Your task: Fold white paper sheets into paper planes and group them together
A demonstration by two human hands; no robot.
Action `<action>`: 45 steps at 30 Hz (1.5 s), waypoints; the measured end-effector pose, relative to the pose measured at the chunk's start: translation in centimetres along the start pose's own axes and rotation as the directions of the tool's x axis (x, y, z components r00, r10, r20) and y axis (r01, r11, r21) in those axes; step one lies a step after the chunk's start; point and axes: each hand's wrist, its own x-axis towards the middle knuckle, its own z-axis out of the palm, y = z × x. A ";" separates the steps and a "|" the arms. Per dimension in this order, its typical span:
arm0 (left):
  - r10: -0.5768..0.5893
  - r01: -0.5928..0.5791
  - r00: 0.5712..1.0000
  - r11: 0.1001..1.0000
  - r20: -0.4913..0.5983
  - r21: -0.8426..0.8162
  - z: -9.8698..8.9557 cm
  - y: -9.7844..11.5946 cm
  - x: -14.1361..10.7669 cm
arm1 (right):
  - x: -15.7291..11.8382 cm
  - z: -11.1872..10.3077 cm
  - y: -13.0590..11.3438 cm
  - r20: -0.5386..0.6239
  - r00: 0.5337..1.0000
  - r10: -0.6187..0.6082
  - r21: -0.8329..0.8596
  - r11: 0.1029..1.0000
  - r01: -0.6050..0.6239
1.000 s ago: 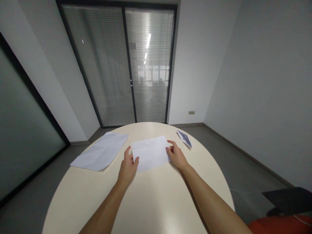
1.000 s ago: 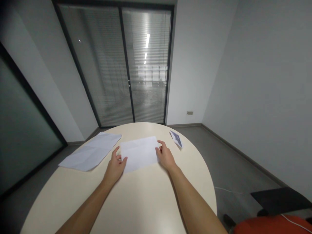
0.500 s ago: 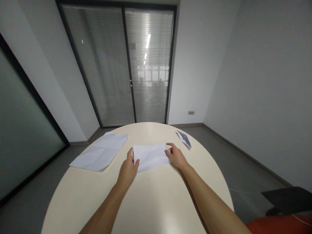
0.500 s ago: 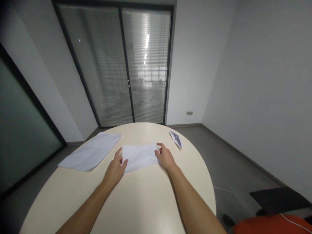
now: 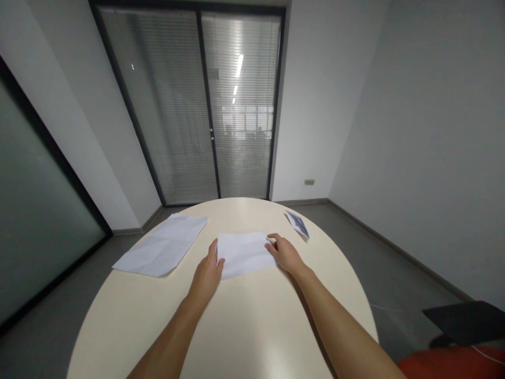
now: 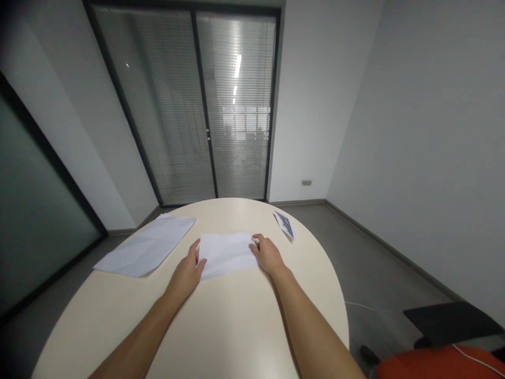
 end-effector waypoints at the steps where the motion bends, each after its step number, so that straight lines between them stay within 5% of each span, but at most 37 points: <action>1: 0.003 -0.003 1.000 1.000 0.008 0.017 -0.1 0.1 0.0 | 0.0 0.0 0.1 0.000 1.000 -0.004 -0.031 1.000 0.004; 16: 0.021 -0.025 0.999 0.994 0.039 0.104 -0.1 0.4 -0.2 | -0.2 -0.7 -0.2 -0.027 1.000 -0.015 -0.137 0.991 0.011; 21: 0.032 -0.036 0.998 0.996 0.048 0.085 0.1 0.1 -0.1 | -0.4 -0.9 -1.2 -0.083 0.971 -0.224 -0.148 0.966 0.210; 25: 0.041 -0.042 0.999 0.997 0.021 0.063 0.6 -0.1 0.0 | -1.2 -0.2 -2.6 0.069 0.885 -0.460 -0.066 0.883 0.464; 28: 0.090 -0.090 0.996 0.996 -0.021 0.027 1.0 -0.4 0.0 | -2.0 0.3 -3.7 0.227 0.828 -0.513 -0.019 0.848 0.530; 32: 0.226 -0.225 0.964 0.974 -0.138 0.025 1.7 -0.9 -0.1 | -2.4 0.3 -4.3 0.327 0.830 -0.452 0.004 0.879 0.477; 36: 0.348 -0.340 0.915 0.937 -0.206 0.074 2.6 -1.1 0.0 | -2.3 -0.2 -4.4 0.306 0.837 -0.453 0.031 0.884 0.467; 45: 0.384 -0.382 0.923 0.919 0.006 0.100 3.8 -0.7 -0.6 | -2.3 -0.4 -5.5 0.247 0.784 -0.569 0.183 0.822 0.539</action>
